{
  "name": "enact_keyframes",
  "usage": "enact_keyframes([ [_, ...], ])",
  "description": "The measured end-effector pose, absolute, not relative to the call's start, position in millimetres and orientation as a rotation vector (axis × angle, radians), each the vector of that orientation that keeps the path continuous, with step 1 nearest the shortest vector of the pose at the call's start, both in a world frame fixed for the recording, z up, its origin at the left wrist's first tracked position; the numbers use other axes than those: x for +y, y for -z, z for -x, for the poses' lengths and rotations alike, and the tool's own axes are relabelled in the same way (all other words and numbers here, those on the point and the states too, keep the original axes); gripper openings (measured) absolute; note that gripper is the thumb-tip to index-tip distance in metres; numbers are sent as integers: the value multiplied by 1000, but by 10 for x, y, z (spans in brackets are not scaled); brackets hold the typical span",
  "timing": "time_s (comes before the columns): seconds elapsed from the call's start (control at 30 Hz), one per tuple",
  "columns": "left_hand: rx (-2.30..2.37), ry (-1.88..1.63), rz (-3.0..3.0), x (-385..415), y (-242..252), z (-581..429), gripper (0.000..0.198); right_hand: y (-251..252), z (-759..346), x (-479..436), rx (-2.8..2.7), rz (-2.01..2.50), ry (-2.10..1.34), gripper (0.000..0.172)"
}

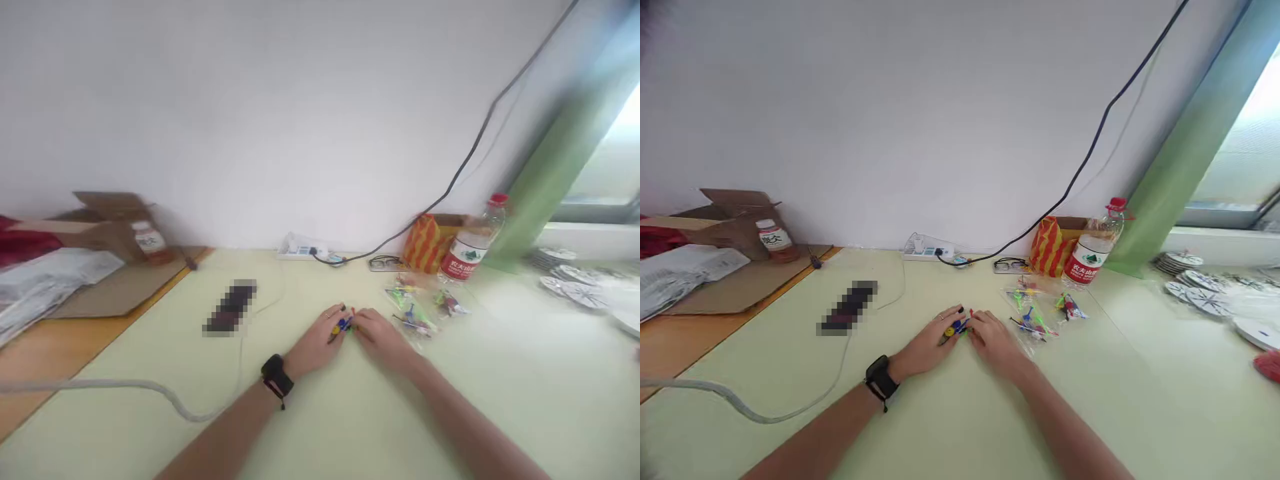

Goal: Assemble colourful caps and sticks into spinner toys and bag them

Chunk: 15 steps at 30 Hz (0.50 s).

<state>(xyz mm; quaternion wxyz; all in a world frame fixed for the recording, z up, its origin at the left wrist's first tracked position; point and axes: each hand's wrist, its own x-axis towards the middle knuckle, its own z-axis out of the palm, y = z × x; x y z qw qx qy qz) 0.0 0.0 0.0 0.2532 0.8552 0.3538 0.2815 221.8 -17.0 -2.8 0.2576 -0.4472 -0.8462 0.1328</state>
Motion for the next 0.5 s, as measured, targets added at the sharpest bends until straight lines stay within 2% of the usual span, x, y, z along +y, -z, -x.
enact_keyframes([
  [0.23, 942, -804, -2278, 8, 49, -8, 53, -58, -2171, -228, -2324, 1231, -358, 16],
  [0.4, 940, -810, -2312, -9, 58, -10, 48, -70, -2152, -265, -2347, 1200, -337, 12],
  [0.5, 963, -786, -2323, -38, 14, -16, 56, -19, -2128, -249, -2312, 1222, -319, 12],
])
